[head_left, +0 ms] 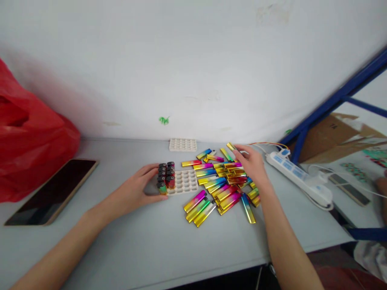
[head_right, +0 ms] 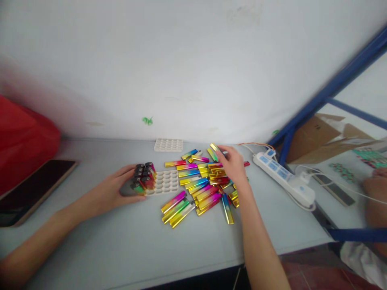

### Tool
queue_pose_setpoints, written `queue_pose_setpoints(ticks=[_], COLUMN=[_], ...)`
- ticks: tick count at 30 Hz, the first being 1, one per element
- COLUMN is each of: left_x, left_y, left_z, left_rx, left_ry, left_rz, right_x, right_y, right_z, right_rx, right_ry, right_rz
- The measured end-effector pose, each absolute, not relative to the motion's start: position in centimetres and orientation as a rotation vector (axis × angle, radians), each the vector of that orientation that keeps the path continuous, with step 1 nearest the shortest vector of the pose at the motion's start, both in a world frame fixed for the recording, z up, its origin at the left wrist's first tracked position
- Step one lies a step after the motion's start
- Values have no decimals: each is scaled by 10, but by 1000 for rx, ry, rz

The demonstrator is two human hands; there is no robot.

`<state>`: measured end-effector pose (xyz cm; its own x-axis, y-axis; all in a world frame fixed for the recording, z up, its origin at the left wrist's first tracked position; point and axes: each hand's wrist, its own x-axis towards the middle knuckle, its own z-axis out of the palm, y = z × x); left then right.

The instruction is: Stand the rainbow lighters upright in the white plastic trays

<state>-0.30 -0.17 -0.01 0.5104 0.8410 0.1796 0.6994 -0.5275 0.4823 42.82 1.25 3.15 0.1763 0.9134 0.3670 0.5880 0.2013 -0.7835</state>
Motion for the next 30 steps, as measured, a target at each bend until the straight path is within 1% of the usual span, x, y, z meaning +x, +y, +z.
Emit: queue_pose_setpoints(ticks=[5, 8, 10, 15, 17, 20, 23, 27, 30], left_x=[-1, 0, 1, 2, 2, 2, 1, 2, 3], left_y=[-5, -6, -6, -7, -7, -7, -8, -9, -10], left_z=[6, 8, 8, 11, 11, 9, 7, 8, 11], left_rx=[2403, 2393, 2373, 2344, 2348, 2356, 2372, 2380, 2371], left_ry=[1294, 1299, 1302, 1262, 1254, 1260, 1251, 1239, 1240], left_rz=[563, 541, 536, 554, 555, 557, 550, 551, 540], right_x=[370, 339, 325, 309, 305, 300, 297, 294, 292], right_y=[0, -10, -16, -32, -36, -38, -39, -41, -42], right_z=[40, 42, 43, 46, 46, 44, 43, 43, 42], right_rx=[-1176, -1024, -980, -892, -932, -1142, -1305, -1419, -1462], right_ry=[-1022, -865, -861, -1141, -1203, -1304, -1482, -1627, -1712], right_rz=[1044, 1317, 1415, 1576, 1611, 1467, 1129, 737, 623])
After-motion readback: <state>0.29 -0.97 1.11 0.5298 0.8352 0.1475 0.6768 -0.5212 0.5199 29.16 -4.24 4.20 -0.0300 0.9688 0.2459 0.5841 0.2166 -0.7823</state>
